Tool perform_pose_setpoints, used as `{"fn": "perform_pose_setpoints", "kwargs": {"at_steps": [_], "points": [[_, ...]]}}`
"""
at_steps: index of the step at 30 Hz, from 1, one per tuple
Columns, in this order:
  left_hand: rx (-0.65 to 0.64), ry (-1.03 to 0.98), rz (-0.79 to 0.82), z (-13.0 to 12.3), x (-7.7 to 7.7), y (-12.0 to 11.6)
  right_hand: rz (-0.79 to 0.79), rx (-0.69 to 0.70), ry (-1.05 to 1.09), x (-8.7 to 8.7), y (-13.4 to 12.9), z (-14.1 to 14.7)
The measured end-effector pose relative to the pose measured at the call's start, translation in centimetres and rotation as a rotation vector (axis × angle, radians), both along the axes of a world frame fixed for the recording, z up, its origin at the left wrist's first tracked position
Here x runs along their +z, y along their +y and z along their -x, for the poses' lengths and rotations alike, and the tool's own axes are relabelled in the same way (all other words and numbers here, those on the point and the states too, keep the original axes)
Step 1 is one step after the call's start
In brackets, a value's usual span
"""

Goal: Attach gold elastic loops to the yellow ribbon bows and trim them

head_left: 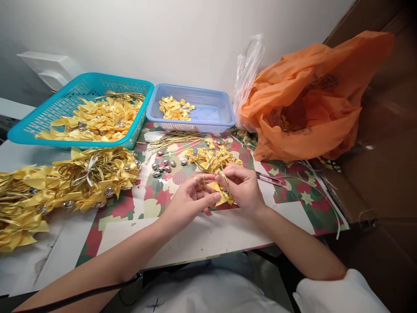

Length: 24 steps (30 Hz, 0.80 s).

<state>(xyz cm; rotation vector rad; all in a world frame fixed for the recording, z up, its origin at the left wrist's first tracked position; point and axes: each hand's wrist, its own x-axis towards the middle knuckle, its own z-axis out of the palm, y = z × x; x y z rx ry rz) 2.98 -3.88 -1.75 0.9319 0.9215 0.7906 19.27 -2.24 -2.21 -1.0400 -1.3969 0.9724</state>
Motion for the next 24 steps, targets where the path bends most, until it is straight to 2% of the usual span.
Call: {"fn": "perform_pose_setpoints", "kwargs": {"at_steps": [6,16,24], "points": [[-0.045,0.033,0.039,0.12,-0.07,0.03,-0.01,-0.009,-0.04,-0.22,-0.12,-0.09],[-0.013,0.003,0.073,0.04,-0.03,0.07,-0.031,-0.009,-0.007,-0.27,-0.23,-0.14],[-0.041,-0.044,0.087,0.14,-0.04,0.18,-0.008,-0.094,-0.053,-0.38,-0.34,0.01]]}}
